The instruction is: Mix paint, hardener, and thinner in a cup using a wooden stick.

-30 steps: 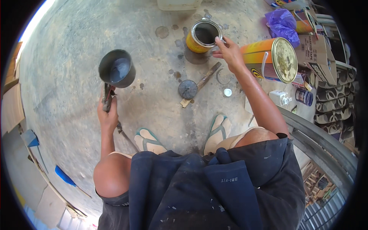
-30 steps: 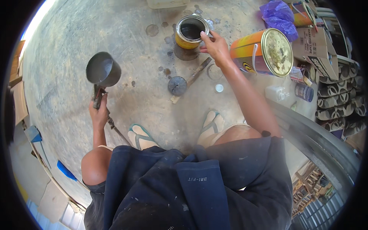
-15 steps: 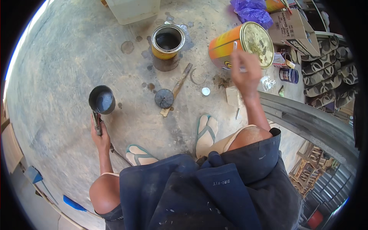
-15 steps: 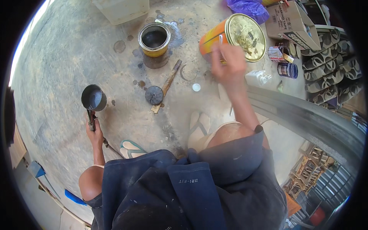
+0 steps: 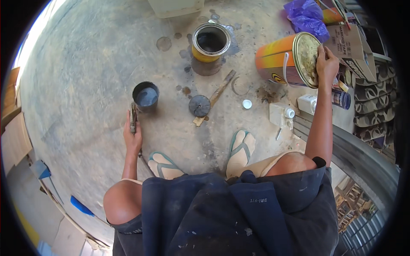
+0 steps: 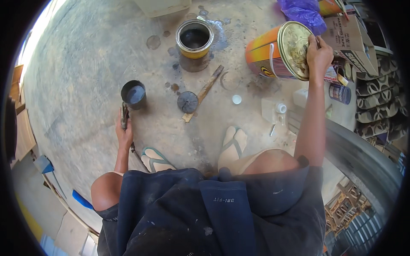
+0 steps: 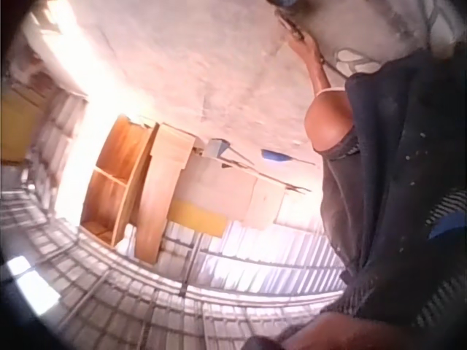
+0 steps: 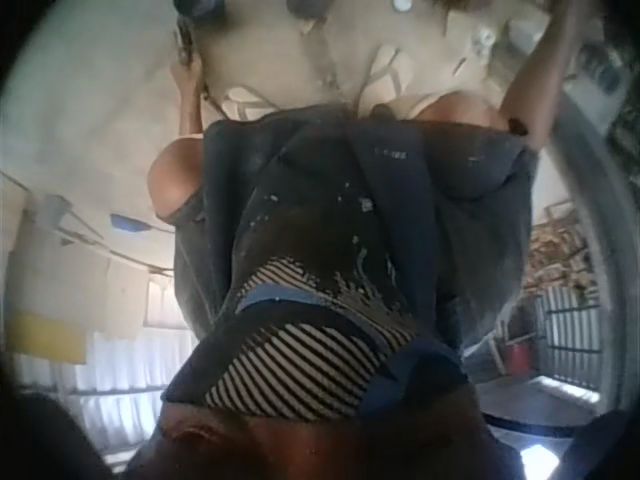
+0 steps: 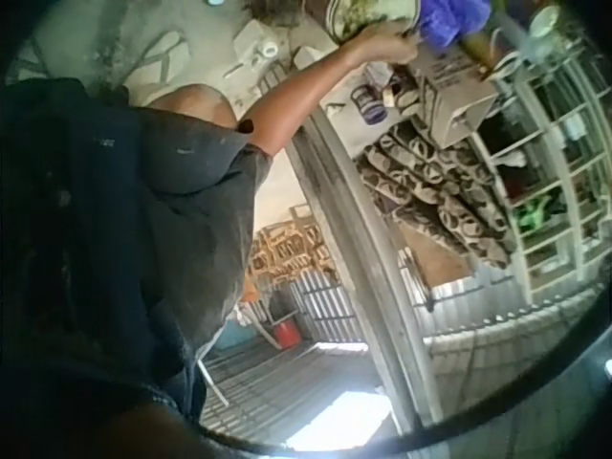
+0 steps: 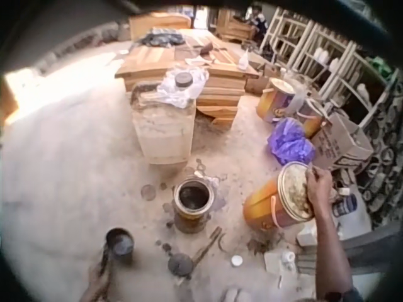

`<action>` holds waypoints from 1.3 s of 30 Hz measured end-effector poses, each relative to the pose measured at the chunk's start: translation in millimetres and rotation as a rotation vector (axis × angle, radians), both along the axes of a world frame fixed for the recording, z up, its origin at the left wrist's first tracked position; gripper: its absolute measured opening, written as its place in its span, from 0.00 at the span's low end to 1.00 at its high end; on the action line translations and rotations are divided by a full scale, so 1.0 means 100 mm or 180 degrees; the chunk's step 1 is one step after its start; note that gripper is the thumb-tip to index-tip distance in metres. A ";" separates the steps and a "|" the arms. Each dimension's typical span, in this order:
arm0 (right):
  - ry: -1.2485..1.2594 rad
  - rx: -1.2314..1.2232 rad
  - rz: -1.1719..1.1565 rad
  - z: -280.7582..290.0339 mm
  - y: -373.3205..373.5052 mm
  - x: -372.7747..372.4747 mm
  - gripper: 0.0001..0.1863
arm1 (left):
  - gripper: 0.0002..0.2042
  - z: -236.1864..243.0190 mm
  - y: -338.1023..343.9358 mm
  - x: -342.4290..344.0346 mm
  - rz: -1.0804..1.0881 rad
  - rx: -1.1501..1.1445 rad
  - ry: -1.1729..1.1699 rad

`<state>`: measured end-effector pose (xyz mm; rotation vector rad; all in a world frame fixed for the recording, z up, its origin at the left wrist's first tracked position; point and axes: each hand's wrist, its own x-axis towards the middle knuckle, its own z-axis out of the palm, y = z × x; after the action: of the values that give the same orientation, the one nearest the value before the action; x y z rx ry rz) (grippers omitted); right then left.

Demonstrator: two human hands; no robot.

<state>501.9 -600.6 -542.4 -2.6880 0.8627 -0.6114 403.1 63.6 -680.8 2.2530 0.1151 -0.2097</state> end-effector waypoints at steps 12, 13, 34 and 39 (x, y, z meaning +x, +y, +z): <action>-0.0517 0.1362 0.0146 0.59 -0.27 -0.02 0.17 | 0.28 -0.05 -0.08 -0.07 -0.0232 0.0421 -0.0194; -0.0574 0.1668 0.0342 0.66 -0.34 -0.02 0.16 | 0.29 -0.06 -0.08 -0.08 -0.0197 0.0429 -0.0182; -0.2136 0.1053 -0.1890 -0.21 -1.56 0.44 0.16 | 0.42 0.48 0.35 0.13 -0.0746 0.0580 -0.0621; -0.1754 0.1754 -0.2362 -0.89 -1.61 0.16 0.16 | 0.40 1.15 0.17 0.84 -0.1416 0.1040 -0.1200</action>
<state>518.3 -761.5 -631.0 -1.5505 1.5578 -1.0067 487.3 80.4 -565.6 2.5757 -0.5950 0.0063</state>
